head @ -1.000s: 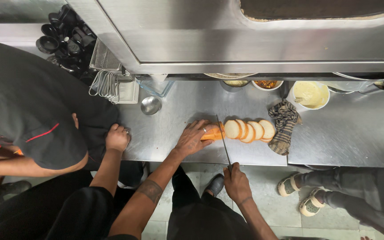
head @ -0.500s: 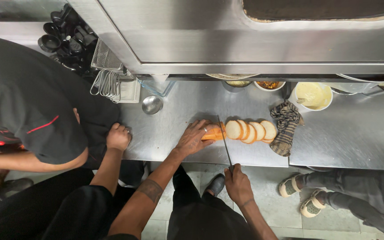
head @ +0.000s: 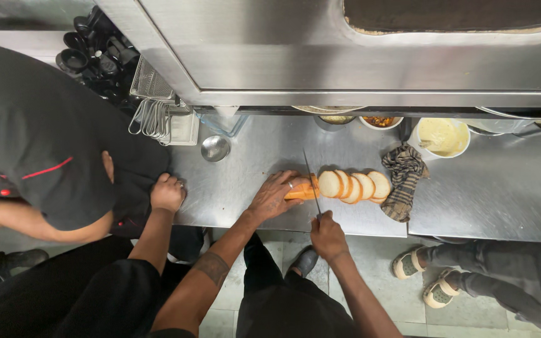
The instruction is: The person unwraps a loaf of bread and slices it into multiple pieces using a knife on a stainless steel countertop. The slices are arranged in a row as they are cut.
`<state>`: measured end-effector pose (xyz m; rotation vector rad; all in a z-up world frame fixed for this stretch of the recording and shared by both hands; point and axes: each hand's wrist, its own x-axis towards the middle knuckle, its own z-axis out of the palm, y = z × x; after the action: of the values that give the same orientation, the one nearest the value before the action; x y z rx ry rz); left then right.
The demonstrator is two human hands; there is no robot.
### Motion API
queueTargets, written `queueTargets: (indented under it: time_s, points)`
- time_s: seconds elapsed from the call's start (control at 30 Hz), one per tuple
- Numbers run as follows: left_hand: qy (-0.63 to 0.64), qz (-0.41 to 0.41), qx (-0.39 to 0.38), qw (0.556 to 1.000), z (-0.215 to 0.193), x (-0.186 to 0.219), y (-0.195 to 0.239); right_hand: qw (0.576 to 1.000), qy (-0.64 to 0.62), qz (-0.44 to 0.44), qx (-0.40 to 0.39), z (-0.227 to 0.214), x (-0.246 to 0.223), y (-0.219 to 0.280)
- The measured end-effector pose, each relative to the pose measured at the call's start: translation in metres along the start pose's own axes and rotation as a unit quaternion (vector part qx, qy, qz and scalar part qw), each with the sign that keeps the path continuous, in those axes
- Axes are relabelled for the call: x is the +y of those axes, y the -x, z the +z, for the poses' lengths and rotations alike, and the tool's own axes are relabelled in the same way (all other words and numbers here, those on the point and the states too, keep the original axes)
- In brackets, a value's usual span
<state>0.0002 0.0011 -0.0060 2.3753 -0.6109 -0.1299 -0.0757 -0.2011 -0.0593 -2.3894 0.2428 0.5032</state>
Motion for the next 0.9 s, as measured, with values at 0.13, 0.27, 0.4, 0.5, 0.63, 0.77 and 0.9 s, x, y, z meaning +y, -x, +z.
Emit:
queueTargets:
  time_s: [0.13,0.27,0.4,0.5,0.63,0.77,0.9]
  points:
    - [0.003,0.006,0.01,1.0,0.0,-0.004,-0.002,0.999,-0.015,-0.033,0.003,0.005,0.001,-0.036]
    - [0.003,0.014,0.025,1.0,0.003,-0.006,-0.001,1.0,-0.024,-0.003,-0.019,0.01,-0.001,-0.051]
    - [-0.011,-0.009,0.018,1.0,0.003,-0.007,-0.002,0.999,-0.026,-0.038,0.024,0.008,-0.002,-0.027]
    - [-0.008,-0.014,0.017,1.0,0.003,-0.005,-0.002,0.999,0.031,0.014,0.006,0.002,0.006,0.015]
    - [0.012,-0.024,0.008,1.0,0.001,-0.005,-0.004,0.998,0.046,0.031,-0.004,-0.004,0.006,0.043]
    - [0.023,0.02,0.038,0.999,0.002,-0.008,-0.004,0.998,0.022,0.06,-0.03,0.001,0.003,0.026]
    - [0.021,0.005,0.025,0.999,0.004,-0.011,-0.004,1.0,0.023,-0.006,-0.014,0.009,0.003,-0.009]
